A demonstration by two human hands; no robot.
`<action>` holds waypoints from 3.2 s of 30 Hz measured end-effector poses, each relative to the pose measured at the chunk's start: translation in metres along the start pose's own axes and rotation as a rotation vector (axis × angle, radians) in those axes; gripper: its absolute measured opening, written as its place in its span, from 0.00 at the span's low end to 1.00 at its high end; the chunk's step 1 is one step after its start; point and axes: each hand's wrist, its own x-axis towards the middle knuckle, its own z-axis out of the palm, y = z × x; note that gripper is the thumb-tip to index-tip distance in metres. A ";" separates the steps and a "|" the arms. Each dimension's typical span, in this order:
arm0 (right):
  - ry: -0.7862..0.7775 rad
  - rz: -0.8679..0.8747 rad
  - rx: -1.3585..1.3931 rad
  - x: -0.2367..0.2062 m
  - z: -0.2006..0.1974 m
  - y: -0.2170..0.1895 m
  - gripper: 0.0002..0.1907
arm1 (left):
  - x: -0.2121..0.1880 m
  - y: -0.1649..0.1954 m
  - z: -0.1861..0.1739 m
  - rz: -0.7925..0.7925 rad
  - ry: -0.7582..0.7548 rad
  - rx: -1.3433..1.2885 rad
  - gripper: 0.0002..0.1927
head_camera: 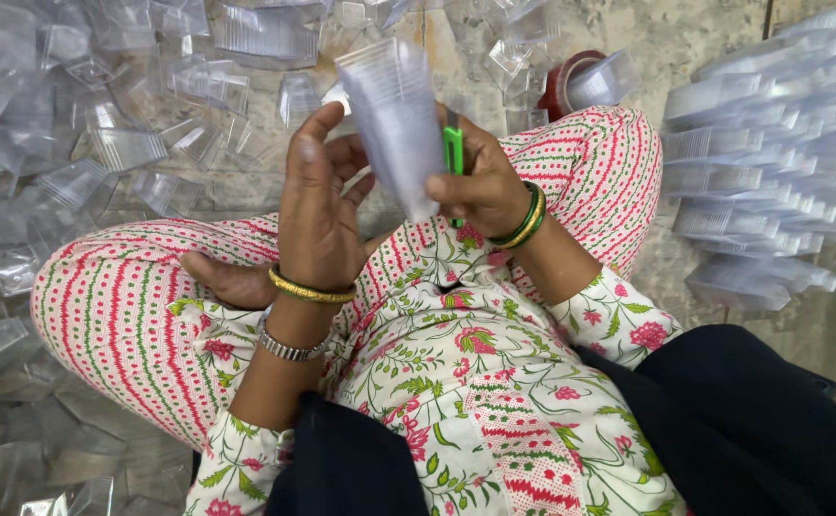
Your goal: The person sits cross-legged on the floor among large piles of clear plastic cups, picking up cups one at a time and nesting them into a stack on their lap. They occasionally pick up a green marker and mark a cup before returning the stack to the pile.
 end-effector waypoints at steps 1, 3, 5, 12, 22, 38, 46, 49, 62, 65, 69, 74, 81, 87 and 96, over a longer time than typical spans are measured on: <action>-0.066 0.034 0.092 -0.002 -0.003 0.001 0.39 | 0.000 -0.001 -0.001 -0.017 -0.021 0.014 0.36; -0.197 0.104 0.275 -0.005 -0.007 0.004 0.28 | 0.002 -0.005 -0.001 -0.049 -0.064 0.041 0.34; -0.142 0.129 0.328 -0.006 -0.007 0.007 0.29 | 0.001 -0.008 -0.001 -0.138 -0.150 -0.047 0.32; 0.025 0.169 0.280 -0.007 -0.006 0.007 0.28 | -0.002 -0.007 0.002 -0.183 -0.181 -0.195 0.28; 0.183 -0.034 -0.092 -0.003 -0.002 0.002 0.27 | -0.003 -0.010 0.001 -0.086 -0.106 -0.212 0.29; -0.158 -0.135 -0.382 -0.015 0.008 -0.031 0.63 | -0.013 0.001 0.027 0.037 0.015 0.374 0.30; -0.102 -0.083 -0.452 -0.021 0.008 -0.034 0.55 | -0.010 0.001 0.021 -0.134 0.002 0.057 0.23; -0.064 -0.073 -0.565 -0.022 0.009 -0.036 0.53 | -0.008 0.002 0.019 -0.232 0.058 0.038 0.20; 0.116 -0.179 -0.431 -0.016 -0.003 -0.022 0.17 | -0.003 -0.038 -0.006 -0.096 0.087 0.189 0.11; 0.115 -0.114 -0.386 -0.015 -0.007 -0.020 0.16 | -0.004 -0.041 -0.009 -0.071 0.057 0.226 0.12; 0.065 -0.194 -0.503 -0.016 -0.004 -0.027 0.17 | -0.004 -0.034 -0.002 -0.054 0.010 0.180 0.16; -0.082 -0.142 -0.744 -0.030 0.007 -0.041 0.58 | -0.011 -0.011 0.020 -0.244 0.033 0.066 0.20; 0.152 -0.203 0.056 -0.093 -0.036 -0.031 0.50 | -0.017 0.011 0.054 -0.484 -0.282 0.042 0.36; 0.680 -0.244 0.445 -0.192 -0.180 -0.064 0.23 | -0.008 0.013 0.056 -0.462 -0.094 0.157 0.32; 1.182 0.028 0.687 -0.271 -0.315 0.050 0.30 | -0.002 0.014 0.034 -0.403 0.006 0.069 0.23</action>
